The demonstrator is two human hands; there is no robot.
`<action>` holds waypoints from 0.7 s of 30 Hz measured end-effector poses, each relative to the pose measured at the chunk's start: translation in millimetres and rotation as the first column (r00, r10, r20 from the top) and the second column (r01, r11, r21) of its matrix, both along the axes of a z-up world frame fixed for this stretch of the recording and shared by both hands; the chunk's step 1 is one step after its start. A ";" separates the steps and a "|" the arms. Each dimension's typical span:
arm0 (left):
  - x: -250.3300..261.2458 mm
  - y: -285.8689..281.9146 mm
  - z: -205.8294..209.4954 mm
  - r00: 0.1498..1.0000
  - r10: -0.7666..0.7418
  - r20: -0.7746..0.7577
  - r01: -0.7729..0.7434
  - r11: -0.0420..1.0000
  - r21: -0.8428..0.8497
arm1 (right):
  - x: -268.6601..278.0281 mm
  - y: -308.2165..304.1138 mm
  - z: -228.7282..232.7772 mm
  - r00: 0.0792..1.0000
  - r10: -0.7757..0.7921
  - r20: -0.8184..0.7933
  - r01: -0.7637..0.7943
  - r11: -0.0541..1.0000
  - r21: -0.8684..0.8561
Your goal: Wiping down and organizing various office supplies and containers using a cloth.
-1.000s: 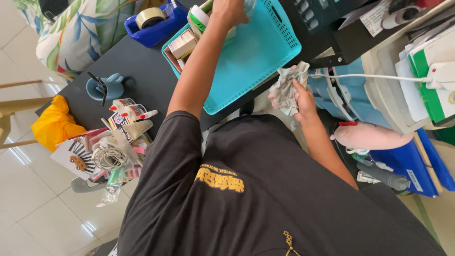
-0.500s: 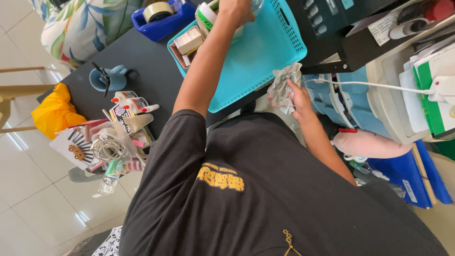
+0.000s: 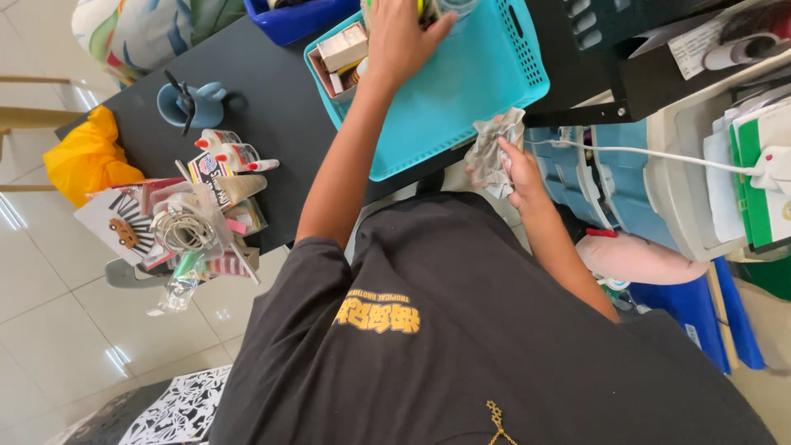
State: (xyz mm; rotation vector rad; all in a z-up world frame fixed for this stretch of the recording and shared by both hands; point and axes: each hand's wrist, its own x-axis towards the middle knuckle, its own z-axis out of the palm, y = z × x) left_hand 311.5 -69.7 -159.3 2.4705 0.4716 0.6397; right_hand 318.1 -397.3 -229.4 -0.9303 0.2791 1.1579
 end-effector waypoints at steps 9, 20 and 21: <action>-135.2 -45.8 27.0 0.990 0.069 0.121 -0.037 0.967 -0.251 | -10.3 46.3 58.7 0.962 0.182 0.202 -0.186 0.983 0.001; -219.3 -65.7 1.6 0.962 0.272 -0.025 -0.249 0.837 -0.487 | 109.8 94.3 -25.2 0.082 0.198 0.977 0.113 0.972 -0.207; -224.2 -68.1 0.8 0.962 0.271 -0.025 -0.248 0.837 -0.487 | 118.6 105.3 -9.3 0.082 0.198 0.977 0.115 0.972 -0.207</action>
